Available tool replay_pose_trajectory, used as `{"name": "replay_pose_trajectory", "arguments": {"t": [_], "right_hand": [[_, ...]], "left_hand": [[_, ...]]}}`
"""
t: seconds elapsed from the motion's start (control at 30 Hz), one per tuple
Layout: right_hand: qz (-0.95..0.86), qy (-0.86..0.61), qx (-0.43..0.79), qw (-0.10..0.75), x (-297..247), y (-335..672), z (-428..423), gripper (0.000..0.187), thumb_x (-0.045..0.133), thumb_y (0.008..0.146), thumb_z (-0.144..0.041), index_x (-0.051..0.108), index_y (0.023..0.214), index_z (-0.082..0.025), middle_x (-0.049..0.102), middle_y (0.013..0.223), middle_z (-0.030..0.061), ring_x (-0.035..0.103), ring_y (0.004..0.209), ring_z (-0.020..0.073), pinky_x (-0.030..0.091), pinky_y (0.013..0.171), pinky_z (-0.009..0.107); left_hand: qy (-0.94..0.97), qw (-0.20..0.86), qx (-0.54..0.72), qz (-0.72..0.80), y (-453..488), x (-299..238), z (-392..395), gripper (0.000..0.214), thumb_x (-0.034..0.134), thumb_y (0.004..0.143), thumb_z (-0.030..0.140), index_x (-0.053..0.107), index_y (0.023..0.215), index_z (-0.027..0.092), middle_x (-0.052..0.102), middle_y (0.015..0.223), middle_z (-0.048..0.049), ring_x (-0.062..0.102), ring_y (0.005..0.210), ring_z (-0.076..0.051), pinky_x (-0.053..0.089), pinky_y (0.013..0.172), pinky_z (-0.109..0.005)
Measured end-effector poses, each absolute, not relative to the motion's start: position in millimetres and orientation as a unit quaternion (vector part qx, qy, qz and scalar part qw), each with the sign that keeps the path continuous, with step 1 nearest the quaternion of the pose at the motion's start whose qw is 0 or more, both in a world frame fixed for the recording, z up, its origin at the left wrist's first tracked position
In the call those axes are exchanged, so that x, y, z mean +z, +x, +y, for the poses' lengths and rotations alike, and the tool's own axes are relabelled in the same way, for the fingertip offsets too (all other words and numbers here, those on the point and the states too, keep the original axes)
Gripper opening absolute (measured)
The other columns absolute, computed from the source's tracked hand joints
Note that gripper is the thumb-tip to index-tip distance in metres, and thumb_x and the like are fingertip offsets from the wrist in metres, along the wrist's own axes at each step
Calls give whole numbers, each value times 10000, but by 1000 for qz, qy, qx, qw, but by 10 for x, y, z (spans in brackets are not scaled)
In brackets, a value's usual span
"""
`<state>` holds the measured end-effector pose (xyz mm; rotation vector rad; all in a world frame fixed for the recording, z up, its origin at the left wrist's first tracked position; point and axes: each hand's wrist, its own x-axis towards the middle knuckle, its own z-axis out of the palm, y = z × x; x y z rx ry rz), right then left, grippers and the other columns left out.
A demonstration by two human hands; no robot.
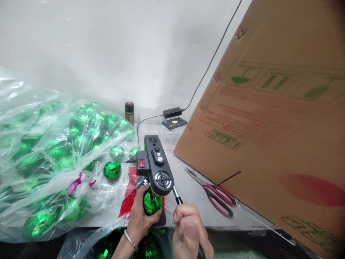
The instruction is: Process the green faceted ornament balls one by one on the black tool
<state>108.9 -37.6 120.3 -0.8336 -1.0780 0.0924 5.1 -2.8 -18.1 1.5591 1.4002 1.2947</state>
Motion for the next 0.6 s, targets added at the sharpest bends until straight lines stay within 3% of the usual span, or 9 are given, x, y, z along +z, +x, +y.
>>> {"name": "replay_pose_trajectory", "arguments": {"t": [0.6], "right_hand": [[-515, -377, 31, 769, 1133, 1110, -362, 441, 478, 1169, -197, 510, 731, -223, 554, 707, -22, 522, 594, 110, 389, 558, 265]], "left_hand": [[590, 335, 503, 536, 48, -185, 0, 760, 910, 678, 302, 681, 1396, 202, 808, 1393, -174, 784, 1309, -432, 630, 1158, -647]]}}
